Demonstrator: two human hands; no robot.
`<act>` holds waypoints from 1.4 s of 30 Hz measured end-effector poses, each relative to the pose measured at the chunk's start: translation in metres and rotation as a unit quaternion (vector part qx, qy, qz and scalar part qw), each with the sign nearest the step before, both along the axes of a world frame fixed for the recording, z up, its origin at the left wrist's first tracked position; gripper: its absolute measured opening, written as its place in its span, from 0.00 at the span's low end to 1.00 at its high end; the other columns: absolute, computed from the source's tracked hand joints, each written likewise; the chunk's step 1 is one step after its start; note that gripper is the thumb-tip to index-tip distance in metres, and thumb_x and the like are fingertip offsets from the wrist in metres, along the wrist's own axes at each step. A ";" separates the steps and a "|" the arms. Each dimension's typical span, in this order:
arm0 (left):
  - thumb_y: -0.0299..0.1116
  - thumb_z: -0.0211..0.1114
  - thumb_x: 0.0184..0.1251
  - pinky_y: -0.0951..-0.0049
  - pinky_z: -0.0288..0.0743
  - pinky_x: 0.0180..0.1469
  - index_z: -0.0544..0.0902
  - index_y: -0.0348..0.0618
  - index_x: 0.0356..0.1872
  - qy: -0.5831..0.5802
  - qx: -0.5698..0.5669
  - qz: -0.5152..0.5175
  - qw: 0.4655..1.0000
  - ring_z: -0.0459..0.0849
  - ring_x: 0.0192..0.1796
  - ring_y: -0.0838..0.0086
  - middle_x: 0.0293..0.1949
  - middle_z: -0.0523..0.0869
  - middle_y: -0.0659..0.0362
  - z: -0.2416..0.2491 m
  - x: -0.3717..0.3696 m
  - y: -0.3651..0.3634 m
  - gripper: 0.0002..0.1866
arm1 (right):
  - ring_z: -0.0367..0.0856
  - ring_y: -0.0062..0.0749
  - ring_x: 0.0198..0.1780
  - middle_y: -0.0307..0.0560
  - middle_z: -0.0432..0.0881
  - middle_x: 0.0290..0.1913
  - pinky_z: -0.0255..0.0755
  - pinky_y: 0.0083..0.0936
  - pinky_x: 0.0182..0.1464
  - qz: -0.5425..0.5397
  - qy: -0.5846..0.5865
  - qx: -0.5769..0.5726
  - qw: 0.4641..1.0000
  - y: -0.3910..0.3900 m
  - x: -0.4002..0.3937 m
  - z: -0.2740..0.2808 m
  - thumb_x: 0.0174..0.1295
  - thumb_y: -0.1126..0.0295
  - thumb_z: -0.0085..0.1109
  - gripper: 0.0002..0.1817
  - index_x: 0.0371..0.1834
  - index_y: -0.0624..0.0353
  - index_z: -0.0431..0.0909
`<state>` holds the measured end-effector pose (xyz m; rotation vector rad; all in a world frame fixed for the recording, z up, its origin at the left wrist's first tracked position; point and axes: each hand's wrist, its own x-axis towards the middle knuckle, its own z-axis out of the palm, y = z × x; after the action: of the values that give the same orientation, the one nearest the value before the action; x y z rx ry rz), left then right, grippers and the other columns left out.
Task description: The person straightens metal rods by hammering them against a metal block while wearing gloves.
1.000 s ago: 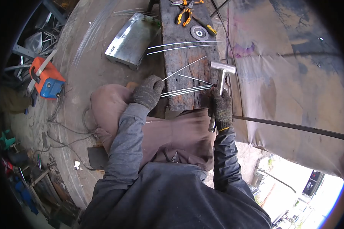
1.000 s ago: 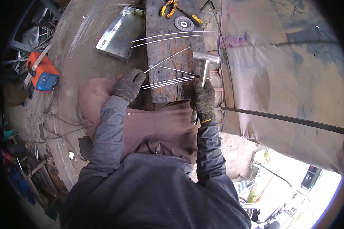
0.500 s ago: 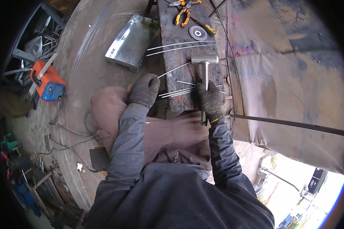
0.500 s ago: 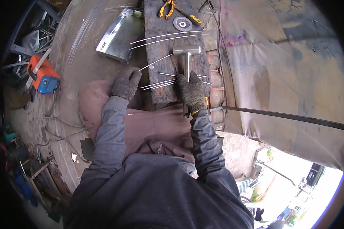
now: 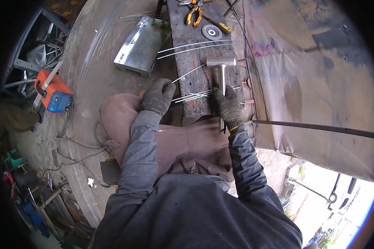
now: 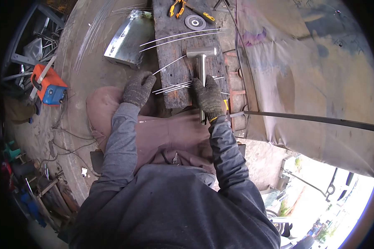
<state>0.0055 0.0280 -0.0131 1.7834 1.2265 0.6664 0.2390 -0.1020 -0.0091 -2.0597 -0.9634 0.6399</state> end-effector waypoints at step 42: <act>0.38 0.75 0.53 0.48 0.71 0.59 0.83 0.49 0.35 0.078 0.335 -0.140 0.928 0.80 0.57 0.54 0.52 0.83 0.55 0.016 0.021 -0.041 0.11 | 0.75 0.21 0.19 0.36 0.78 0.23 0.68 0.24 0.19 -0.051 0.269 0.070 0.959 -0.010 -0.007 0.027 0.71 0.59 0.64 0.13 0.45 0.58 0.79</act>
<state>0.0270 -0.0135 0.0031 2.5623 0.8576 0.8489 0.2317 -0.1121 0.0183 -1.6647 -0.5621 0.9810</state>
